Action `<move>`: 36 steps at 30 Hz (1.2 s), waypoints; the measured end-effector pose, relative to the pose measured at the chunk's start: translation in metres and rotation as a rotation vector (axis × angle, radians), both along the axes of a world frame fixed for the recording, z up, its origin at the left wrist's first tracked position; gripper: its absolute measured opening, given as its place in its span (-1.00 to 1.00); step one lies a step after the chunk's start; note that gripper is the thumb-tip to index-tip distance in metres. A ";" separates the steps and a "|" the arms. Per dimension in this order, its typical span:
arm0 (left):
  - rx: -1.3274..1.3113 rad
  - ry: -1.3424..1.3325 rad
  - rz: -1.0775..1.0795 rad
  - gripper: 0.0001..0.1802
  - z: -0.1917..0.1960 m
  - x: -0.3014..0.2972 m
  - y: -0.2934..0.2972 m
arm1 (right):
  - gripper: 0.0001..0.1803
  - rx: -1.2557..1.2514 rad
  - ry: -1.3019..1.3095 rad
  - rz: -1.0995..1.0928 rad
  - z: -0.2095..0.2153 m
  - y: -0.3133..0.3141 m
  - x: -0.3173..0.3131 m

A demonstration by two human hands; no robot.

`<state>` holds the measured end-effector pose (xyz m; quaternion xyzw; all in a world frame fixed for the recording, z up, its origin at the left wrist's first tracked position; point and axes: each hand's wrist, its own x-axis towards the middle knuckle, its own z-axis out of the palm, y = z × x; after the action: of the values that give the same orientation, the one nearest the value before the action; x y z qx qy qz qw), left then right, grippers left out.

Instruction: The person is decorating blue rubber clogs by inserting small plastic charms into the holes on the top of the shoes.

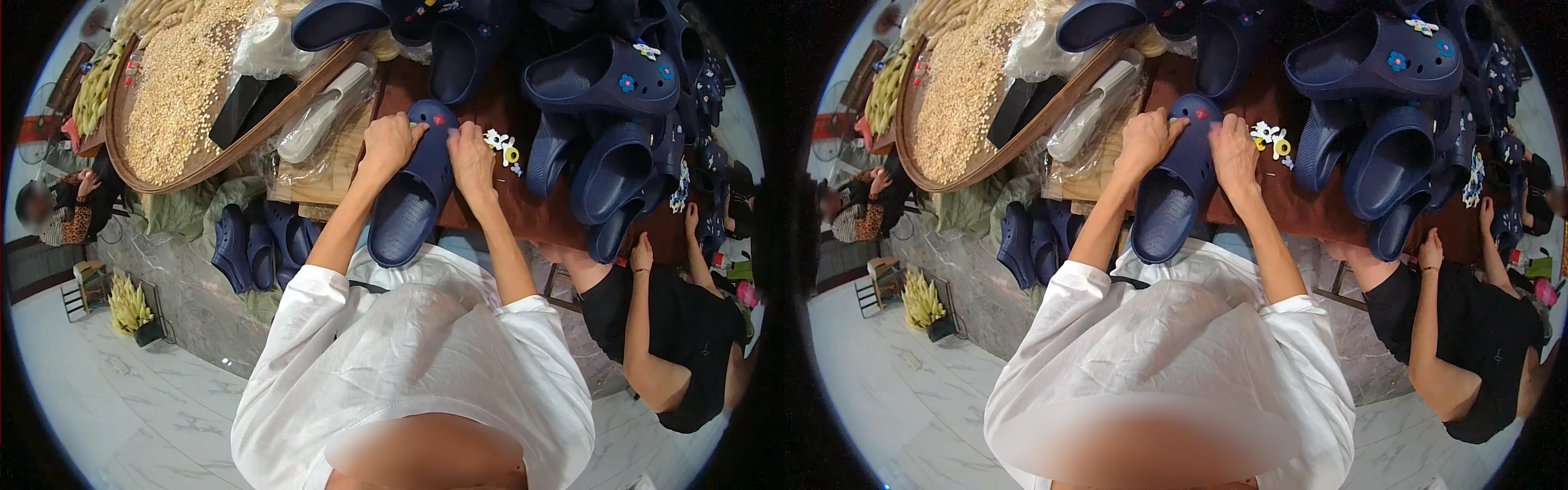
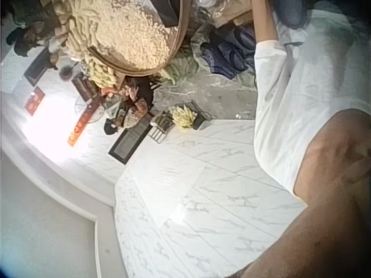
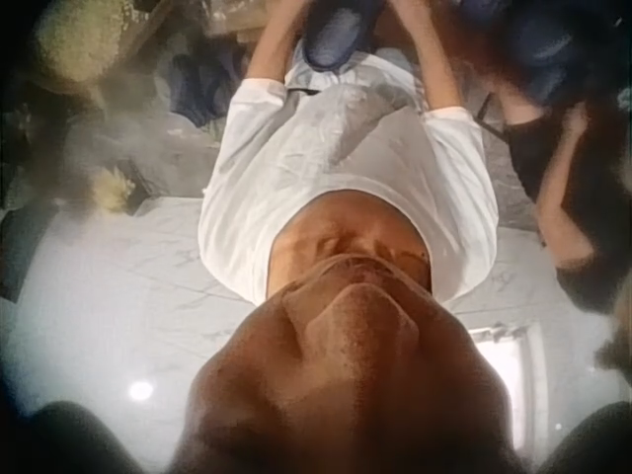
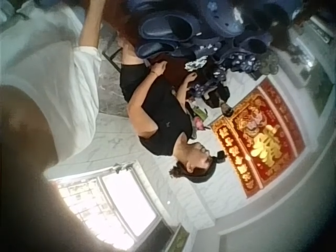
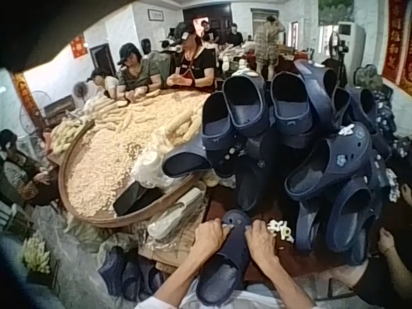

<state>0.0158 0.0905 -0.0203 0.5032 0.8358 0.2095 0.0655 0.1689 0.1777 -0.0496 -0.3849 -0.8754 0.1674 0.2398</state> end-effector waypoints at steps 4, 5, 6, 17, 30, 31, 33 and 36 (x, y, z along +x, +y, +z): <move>-0.034 0.065 -0.024 -0.53 0.006 0.007 0.003 | -0.78 0.039 0.085 -0.001 -0.020 0.008 0.017; -0.034 0.064 -0.025 -0.53 0.007 0.007 0.005 | -0.78 0.039 0.084 -0.001 -0.024 0.010 0.019; -0.047 0.063 -0.038 -0.54 0.007 0.007 0.005 | -0.77 0.023 0.095 -0.003 -0.020 0.009 0.019; 0.038 0.085 -0.135 -0.59 -0.018 -0.006 0.002 | -0.73 -0.022 0.143 -0.023 0.009 -0.008 0.025; 0.183 -0.355 -0.118 -0.62 0.046 0.040 -0.003 | -0.56 -0.355 0.471 0.250 0.037 -0.020 0.019; 0.186 -0.355 -0.117 -0.62 0.044 0.041 -0.002 | -0.57 -0.283 0.471 0.244 0.036 -0.020 0.020; 0.231 -0.451 -0.101 -0.63 0.044 0.045 -0.003 | -0.60 -0.294 0.456 0.211 0.035 -0.022 0.023; 0.302 -0.427 -0.112 -0.65 0.044 0.044 -0.011 | -0.65 -0.320 0.391 0.072 0.020 -0.013 0.031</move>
<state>0.0597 0.0791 0.0235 0.4970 0.7332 0.4294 0.1762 0.1994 0.1643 -0.0296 -0.3468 -0.7878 0.3834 0.3348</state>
